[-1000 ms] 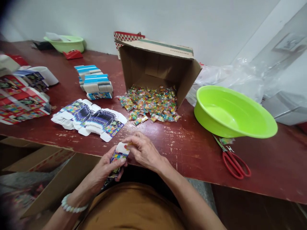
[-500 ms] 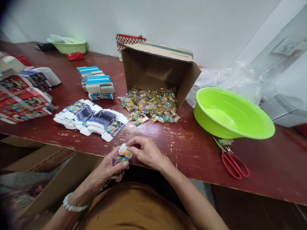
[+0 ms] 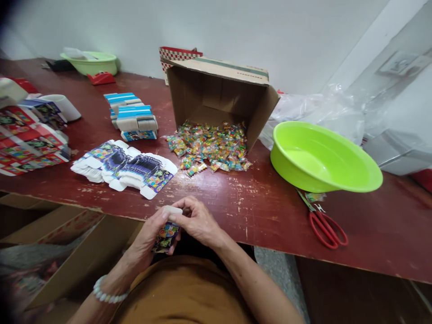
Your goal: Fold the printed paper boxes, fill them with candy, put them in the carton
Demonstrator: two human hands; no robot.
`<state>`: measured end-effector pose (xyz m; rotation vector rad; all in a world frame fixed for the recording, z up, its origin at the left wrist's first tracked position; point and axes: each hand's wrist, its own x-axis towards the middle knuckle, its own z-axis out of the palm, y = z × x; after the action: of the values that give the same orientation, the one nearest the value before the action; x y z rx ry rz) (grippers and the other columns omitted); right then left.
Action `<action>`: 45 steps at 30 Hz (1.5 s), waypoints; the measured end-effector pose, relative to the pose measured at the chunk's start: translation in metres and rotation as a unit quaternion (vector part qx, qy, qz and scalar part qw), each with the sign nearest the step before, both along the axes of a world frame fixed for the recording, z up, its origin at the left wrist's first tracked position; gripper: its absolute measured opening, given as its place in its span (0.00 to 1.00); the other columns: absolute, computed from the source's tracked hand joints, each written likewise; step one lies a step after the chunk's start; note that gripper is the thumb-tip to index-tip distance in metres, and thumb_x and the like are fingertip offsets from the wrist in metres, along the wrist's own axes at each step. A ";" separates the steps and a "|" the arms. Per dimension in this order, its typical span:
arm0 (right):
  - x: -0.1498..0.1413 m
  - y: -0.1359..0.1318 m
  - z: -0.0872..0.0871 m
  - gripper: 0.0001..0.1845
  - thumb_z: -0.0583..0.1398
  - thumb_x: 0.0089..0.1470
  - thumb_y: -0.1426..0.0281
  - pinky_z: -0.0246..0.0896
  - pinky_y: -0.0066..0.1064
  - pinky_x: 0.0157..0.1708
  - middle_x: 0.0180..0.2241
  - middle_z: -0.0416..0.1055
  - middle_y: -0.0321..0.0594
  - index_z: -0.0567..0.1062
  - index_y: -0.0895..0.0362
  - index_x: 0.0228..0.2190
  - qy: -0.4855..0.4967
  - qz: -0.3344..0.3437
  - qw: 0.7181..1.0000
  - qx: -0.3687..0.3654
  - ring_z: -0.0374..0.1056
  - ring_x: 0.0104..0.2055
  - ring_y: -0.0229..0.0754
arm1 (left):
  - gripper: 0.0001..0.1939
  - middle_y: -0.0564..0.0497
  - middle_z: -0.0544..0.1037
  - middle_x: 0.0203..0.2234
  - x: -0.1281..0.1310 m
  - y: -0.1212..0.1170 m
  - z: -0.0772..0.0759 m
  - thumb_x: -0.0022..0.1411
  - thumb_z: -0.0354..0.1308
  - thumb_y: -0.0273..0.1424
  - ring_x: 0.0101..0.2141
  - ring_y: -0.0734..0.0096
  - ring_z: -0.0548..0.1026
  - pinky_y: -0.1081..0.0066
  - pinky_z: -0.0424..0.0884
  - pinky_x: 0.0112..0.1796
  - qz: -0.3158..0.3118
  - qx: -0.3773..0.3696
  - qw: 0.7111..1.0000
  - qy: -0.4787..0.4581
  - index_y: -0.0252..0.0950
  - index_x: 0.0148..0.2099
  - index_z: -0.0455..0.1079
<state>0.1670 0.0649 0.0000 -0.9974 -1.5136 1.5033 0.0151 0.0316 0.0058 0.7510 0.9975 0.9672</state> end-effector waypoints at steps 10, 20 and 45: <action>-0.001 -0.008 0.016 0.08 0.62 0.56 0.65 0.67 0.30 0.28 0.35 0.77 0.41 0.78 0.57 0.29 -0.060 -0.021 0.995 0.076 0.70 0.25 0.36 | 0.27 0.50 0.77 0.19 -0.003 0.003 0.006 0.64 0.48 0.55 0.13 0.63 0.75 0.69 0.71 0.13 -0.032 -0.116 0.982 -0.148 0.39 0.51 0.66; -0.007 -0.001 0.014 0.11 0.63 0.56 0.63 0.66 0.28 0.25 0.43 0.77 0.42 0.74 0.58 0.28 0.043 0.023 0.999 -0.013 0.69 0.23 0.32 | 0.38 0.51 0.76 0.18 -0.008 0.001 0.004 0.62 0.51 0.56 0.14 0.68 0.73 0.74 0.69 0.14 0.014 -0.091 0.991 -0.095 0.32 0.63 0.64; -0.066 0.116 -0.021 0.33 0.61 0.58 0.63 0.60 0.45 0.55 0.57 0.65 0.54 0.61 0.60 0.61 -0.389 -0.080 0.898 0.189 0.64 0.57 0.54 | 0.23 0.44 0.83 0.39 -0.069 0.046 -0.009 0.64 0.55 0.41 0.39 0.51 0.78 0.65 0.63 0.34 0.156 0.158 0.718 0.659 0.41 0.59 0.64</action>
<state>0.1013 0.1812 -0.0212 -1.5249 -2.0924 0.6447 -0.0542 0.0777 -0.0030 1.6978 2.2919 0.8055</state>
